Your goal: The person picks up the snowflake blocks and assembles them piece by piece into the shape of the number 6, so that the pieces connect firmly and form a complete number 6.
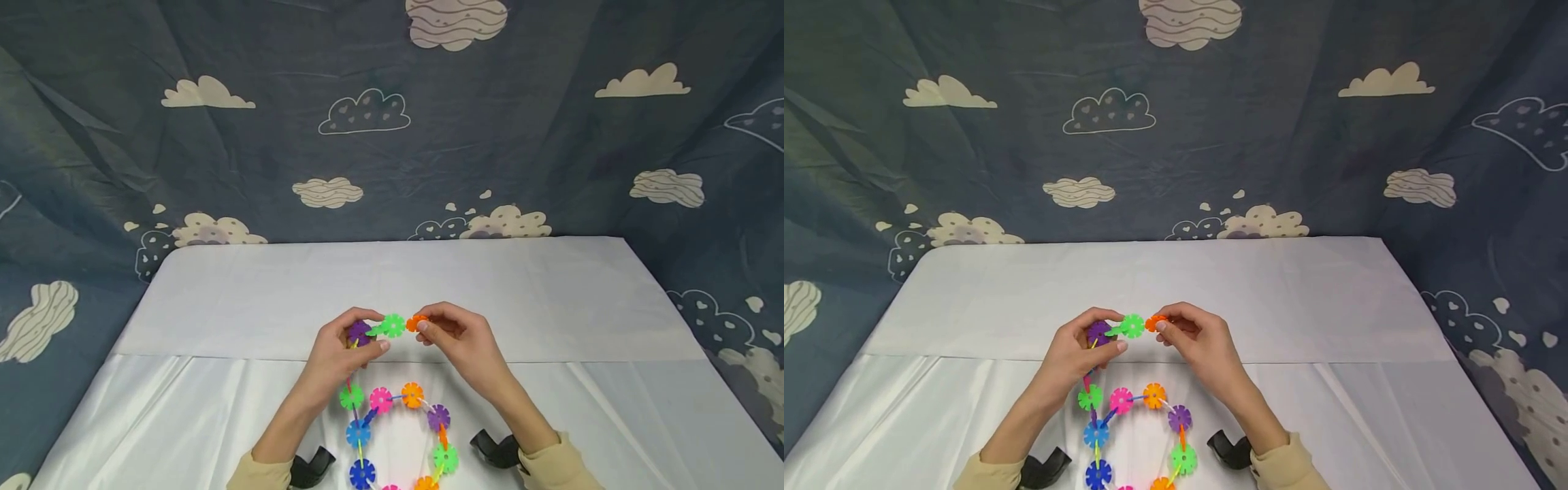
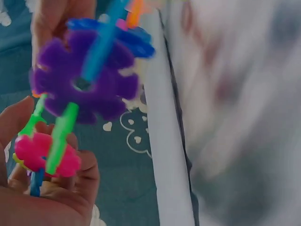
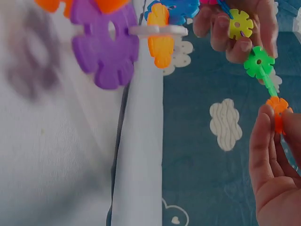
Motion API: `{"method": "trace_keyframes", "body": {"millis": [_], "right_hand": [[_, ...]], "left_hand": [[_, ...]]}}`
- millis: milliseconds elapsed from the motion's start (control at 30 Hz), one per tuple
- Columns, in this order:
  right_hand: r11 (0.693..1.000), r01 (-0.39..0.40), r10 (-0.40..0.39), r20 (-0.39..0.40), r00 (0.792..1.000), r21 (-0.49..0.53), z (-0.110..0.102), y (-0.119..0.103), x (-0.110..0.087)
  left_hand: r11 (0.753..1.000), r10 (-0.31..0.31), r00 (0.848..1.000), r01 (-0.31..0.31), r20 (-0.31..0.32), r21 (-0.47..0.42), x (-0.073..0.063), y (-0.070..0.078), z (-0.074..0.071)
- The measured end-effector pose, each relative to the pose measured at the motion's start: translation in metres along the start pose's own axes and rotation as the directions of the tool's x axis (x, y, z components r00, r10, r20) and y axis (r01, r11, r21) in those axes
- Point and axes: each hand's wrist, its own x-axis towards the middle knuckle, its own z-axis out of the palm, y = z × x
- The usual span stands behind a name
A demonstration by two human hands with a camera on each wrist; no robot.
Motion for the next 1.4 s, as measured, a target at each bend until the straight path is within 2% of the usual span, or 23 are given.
{"method": "trace_keyframes", "body": {"millis": [133,333,467,600,700,833,900,1000,1200,1400], "right_hand": [[1.0,0.001,-0.001,-0.018,1.0,0.015,0.003,-0.001,-0.001],[1.0,0.027,-0.028,-0.042,0.999,-0.01,0.005,-0.002,-0.001],[0.997,0.072,-0.074,-0.059,0.995,-0.029,0.007,-0.003,-0.002],[0.996,0.086,-0.087,-0.067,0.994,-0.009,0.007,-0.005,-0.003],[0.996,0.087,-0.087,-0.06,0.994,0.0,0.006,-0.006,-0.004],[0.997,0.079,-0.078,-0.048,0.996,0.017,0.006,-0.007,-0.004],[0.997,0.068,-0.067,-0.05,0.996,0.024,0.007,-0.007,-0.004],[0.999,0.046,-0.044,-0.06,0.997,0.024,0.009,-0.008,-0.005],[0.998,0.052,-0.049,-0.076,0.996,0.04,0.011,-0.01,-0.006],[0.994,0.048,-0.037,-0.113,0.993,0.095,0.015,-0.012,-0.008]], "left_hand": [[0.993,0.073,0.997,-0.071,-0.021,0.092,-0.002,0.002,0.002],[0.984,0.156,0.987,-0.153,-0.034,0.096,-0.004,0.002,0.003],[0.98,0.177,0.984,-0.175,-0.024,0.091,-0.003,0.002,0.004],[0.979,0.177,0.984,-0.175,-0.016,0.101,-0.003,0.001,0.004],[0.965,0.209,0.978,-0.202,-0.021,0.168,-0.003,0.001,0.004],[0.926,0.285,0.958,-0.269,-0.025,0.266,-0.003,0.001,0.005],[0.915,0.309,0.951,-0.292,-0.017,0.28,-0.003,0.001,0.005],[0.909,0.322,0.947,-0.307,-0.006,0.282,-0.004,0.001,0.005],[0.912,0.329,0.944,-0.317,-0.005,0.26,-0.004,0.001,0.007],[0.886,0.369,0.93,-0.348,-0.008,0.307,-0.004,0.002,0.008]]}}
